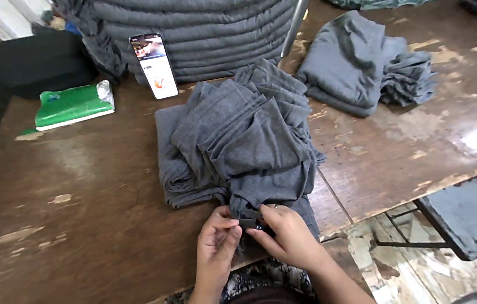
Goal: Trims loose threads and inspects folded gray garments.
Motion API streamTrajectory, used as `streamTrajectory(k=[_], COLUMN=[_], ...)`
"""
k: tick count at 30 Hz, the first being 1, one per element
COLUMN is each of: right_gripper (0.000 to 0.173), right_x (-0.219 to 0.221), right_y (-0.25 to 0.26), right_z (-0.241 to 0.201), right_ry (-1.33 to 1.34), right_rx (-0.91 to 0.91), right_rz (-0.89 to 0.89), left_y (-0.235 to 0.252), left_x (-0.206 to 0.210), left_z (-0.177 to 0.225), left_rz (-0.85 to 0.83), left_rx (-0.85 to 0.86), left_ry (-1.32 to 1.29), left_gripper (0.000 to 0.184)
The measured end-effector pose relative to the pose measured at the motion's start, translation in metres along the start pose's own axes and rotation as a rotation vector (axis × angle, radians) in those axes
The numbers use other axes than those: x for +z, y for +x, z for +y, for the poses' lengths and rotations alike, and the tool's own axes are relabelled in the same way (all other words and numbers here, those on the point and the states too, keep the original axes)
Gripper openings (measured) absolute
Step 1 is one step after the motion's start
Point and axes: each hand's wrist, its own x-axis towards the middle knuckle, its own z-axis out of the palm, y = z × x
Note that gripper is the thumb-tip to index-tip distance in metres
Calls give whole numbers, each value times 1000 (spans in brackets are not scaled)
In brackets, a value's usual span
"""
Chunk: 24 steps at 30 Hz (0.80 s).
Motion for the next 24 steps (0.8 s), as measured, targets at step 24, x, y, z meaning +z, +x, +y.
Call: streamTrajectory(k=[24], right_gripper=[16], right_x=[-44], right_y=[-21], right_z=[31], right_ry=[214], right_rx=[26], right_rz=[-100], left_y=[2], left_x=[-30], left_z=[22], left_rz=[-166], left_rx=[-24], left_ry=[951], left_gripper=[5])
